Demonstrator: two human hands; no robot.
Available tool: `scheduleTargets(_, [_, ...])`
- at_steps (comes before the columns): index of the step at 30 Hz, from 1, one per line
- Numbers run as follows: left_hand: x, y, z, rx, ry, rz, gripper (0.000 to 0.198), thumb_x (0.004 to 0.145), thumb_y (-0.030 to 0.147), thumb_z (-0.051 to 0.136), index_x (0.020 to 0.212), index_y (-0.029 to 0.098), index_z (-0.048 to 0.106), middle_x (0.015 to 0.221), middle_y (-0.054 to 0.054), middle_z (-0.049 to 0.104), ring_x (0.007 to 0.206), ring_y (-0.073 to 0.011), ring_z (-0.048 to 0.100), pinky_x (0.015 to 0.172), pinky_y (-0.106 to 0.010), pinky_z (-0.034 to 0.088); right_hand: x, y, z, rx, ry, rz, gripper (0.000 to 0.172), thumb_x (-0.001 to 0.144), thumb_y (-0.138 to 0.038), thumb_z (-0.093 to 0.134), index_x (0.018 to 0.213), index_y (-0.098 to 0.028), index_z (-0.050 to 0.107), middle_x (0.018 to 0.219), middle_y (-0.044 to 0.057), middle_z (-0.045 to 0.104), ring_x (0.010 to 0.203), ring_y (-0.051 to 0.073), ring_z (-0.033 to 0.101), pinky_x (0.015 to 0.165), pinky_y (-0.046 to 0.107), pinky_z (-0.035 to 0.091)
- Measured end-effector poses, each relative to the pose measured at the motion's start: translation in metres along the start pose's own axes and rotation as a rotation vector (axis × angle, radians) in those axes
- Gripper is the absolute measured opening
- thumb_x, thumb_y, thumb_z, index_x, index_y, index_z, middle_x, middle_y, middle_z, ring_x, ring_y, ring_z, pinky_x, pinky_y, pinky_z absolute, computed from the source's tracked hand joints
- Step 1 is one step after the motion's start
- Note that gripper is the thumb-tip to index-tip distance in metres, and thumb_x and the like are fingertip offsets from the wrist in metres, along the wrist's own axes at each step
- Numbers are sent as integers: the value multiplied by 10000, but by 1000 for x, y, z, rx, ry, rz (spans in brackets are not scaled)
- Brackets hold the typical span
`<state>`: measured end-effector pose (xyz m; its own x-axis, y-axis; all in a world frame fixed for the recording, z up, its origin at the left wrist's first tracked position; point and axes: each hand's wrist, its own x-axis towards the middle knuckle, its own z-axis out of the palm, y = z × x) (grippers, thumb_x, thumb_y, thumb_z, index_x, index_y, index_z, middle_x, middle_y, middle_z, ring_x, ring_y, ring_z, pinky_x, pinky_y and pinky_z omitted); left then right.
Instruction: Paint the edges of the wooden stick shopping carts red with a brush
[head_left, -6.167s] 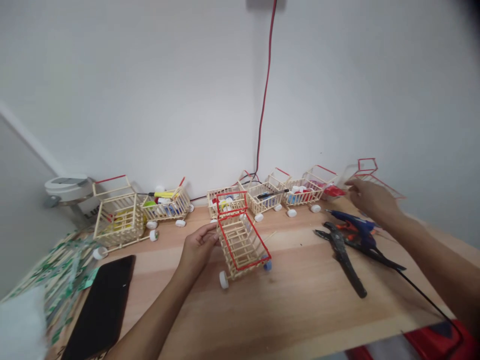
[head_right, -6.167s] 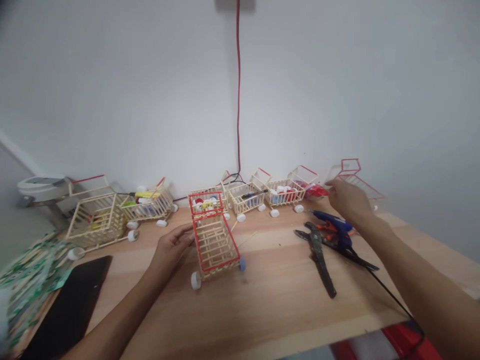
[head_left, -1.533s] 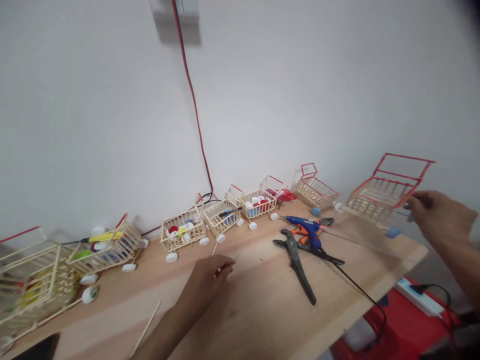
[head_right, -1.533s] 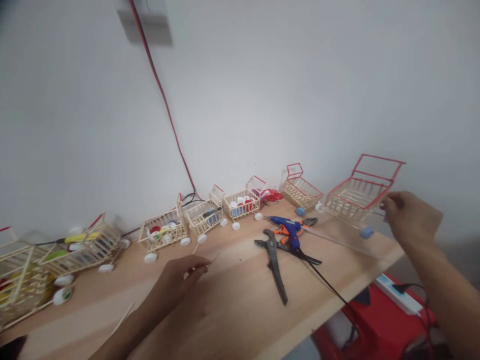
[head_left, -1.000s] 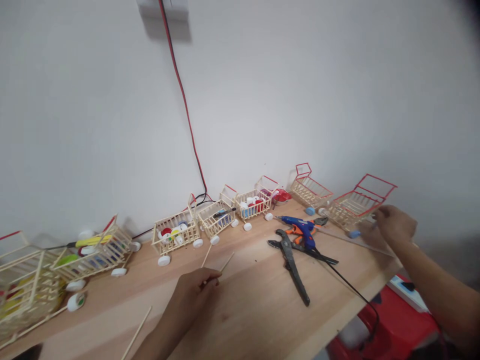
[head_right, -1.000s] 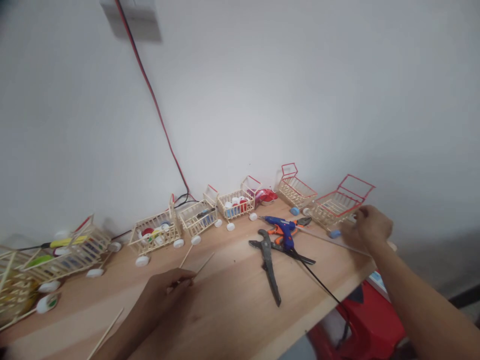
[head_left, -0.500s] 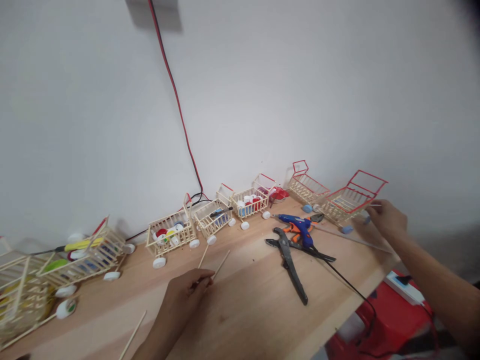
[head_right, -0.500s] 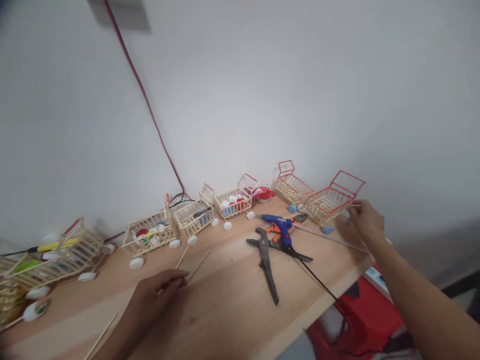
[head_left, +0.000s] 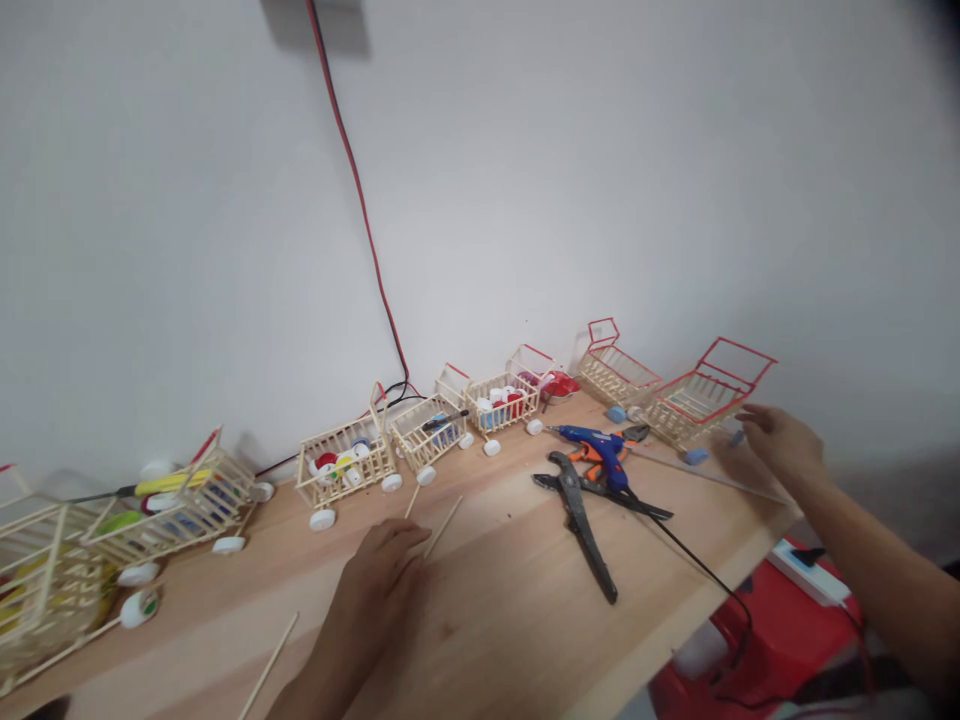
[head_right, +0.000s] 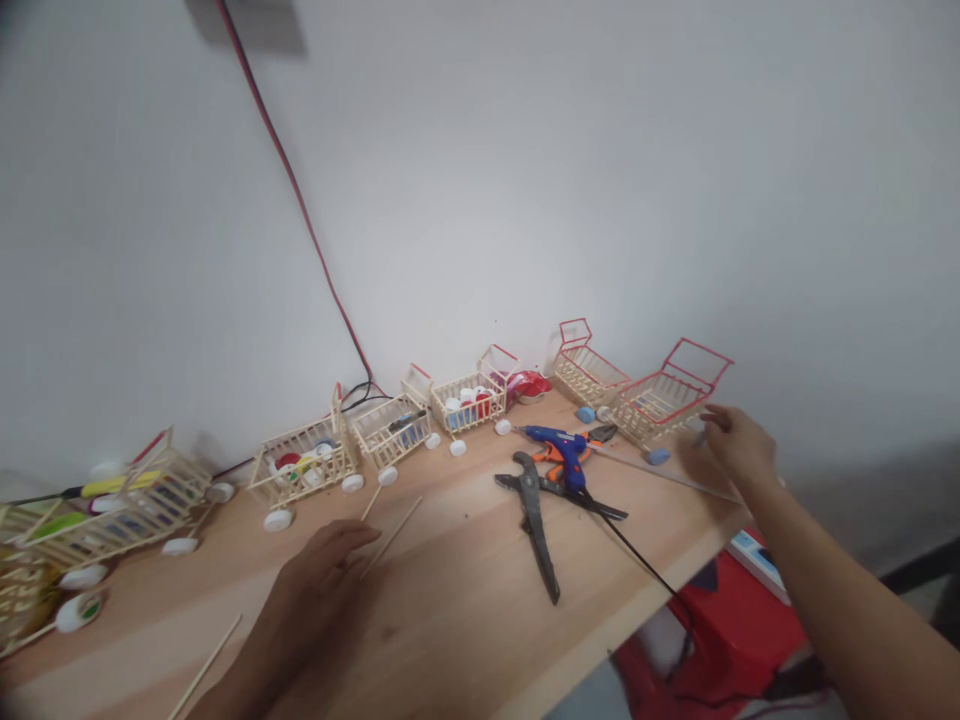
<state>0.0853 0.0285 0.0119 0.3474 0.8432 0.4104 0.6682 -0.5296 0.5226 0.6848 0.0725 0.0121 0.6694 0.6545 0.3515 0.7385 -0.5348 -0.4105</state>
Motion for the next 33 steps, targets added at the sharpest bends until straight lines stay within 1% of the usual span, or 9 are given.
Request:
scheduleTargets(5, [-1,0,-3,4,27,22,247,839,199,512,961,228,724,1027,-75,731,983,-224,684,850,-351,574,-13,1,-14,40,-53,121,368,898,-374,547,1209,-176,560,1166,73,609,1030,171,601,881,394,520])
scheduleTargets(11, [0,4,-7,-15,-1,-2,210,866,219,513,918,233,716,997,-57,730,945,-207,680,831,-327,564,-39,0,-38,69,-89,178,288,902,-372,538,1107,-181,604,1075,59,631,978,157,608,844,355,509])
scheduleTargets(15, [-1,8,-9,-25,-38,-23,215,875,223,494,916,226,705,993,-68,719,932,-210,666,822,-332,552,-78,-9,-55,160,-87,115,200,861,-312,517,948,-189,648,921,56,685,850,174,631,786,341,482])
scheduleTargets(18, [-3,12,-10,-6,-113,-40,214,883,227,491,939,218,698,998,-78,701,955,-228,644,849,-366,531,-116,-26,-63,267,-89,16,245,797,-368,468,845,-233,666,805,68,703,774,232,655,688,349,469])
scheduleTargets(22, [-5,16,-8,43,-214,-46,221,908,218,470,970,213,682,1007,-76,676,967,-236,615,853,-379,503,-173,-74,-65,407,-156,-216,364,787,-530,448,835,-244,668,762,54,686,743,231,646,674,344,472])
scheduleTargets(24, [-6,16,-8,59,-228,-25,215,904,206,477,978,211,678,1022,-77,671,985,-238,604,862,-376,490,-203,-110,-63,483,-237,-380,360,814,-542,451,825,-255,668,794,33,689,784,204,646,744,321,476])
scheduleTargets(28, [-9,14,-18,67,-183,-12,236,869,165,500,1036,212,661,1070,-73,670,1023,-234,597,881,-357,471,-257,-191,-54,607,-418,-669,332,888,-469,420,799,-252,654,771,7,679,741,155,623,704,273,458])
scheduleTargets(31, [-15,16,-33,104,-164,-53,170,872,200,486,854,205,655,918,-51,679,886,-210,619,789,-316,469,-281,-244,-38,664,-498,-759,336,923,-408,395,772,-233,640,718,-13,651,688,121,596,658,247,432])
scheduleTargets(33, [-22,16,-43,152,-101,-103,240,878,276,471,675,197,571,734,-29,632,715,-188,591,660,-282,436,-289,-271,-26,686,-526,-768,363,938,-398,381,747,-211,627,693,-12,637,677,117,585,642,247,419])
